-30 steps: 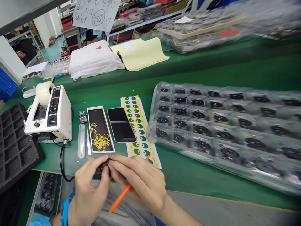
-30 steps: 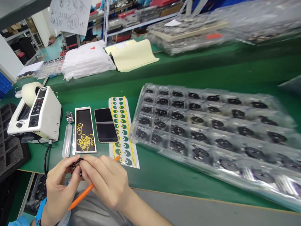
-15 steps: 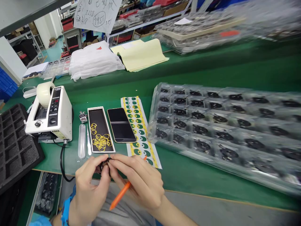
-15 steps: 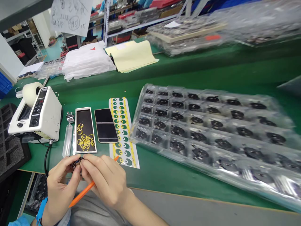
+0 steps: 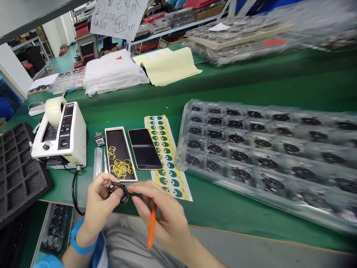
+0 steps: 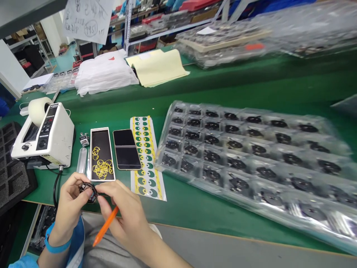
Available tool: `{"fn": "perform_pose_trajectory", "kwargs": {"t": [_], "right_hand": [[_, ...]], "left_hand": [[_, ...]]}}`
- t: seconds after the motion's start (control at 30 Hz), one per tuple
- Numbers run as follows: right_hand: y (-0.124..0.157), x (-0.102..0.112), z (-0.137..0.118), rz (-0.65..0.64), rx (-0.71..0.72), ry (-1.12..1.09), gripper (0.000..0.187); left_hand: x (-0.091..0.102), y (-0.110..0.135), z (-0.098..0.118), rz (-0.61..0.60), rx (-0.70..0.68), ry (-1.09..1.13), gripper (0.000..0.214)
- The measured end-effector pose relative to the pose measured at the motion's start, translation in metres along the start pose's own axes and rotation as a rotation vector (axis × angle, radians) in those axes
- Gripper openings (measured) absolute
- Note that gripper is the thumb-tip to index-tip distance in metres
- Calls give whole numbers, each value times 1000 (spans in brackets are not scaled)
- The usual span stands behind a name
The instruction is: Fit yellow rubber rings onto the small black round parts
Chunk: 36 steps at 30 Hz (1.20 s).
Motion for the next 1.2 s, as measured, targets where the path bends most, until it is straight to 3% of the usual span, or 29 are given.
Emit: {"fn": "perform_pose_trajectory", "kwargs": {"t": [0.13, 0.27, 0.37, 0.63, 0.9, 1.07, 1.2], "right_hand": [[0, -4, 15, -116, -143, -122, 16], [0, -15, 19, -344, -176, -85, 13], [1, -20, 16, -424, -129, -55, 14], [9, -25, 16, -409, -89, -25, 25], [21, -32, 32, -589, -371, -123, 36], [24, -33, 35, -475, -491, -285, 54], [31, -36, 44, -397, -591, -335, 56]], "left_hand": [[-9, 0, -17, -118, 167, 181, 14], [-12, -1, -11, -169, 136, 127, 7], [-13, -3, -5, -174, 113, 77, 8], [-16, -4, -7, -122, 181, 20, 11], [-17, -2, -13, -131, 268, 73, 15], [-21, -1, -13, -138, 252, 121, 16], [-20, -1, -11, -139, 204, 113, 18]]}}
Point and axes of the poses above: each hand's wrist, its own y-axis away from the middle knuckle, its own x-axis out of the back of the hand, z = x × y, the point moved 9 cm from there along -y, towards the middle knuckle, and after that the axes turned 2 degrees about -x, right-handed, at the moved point
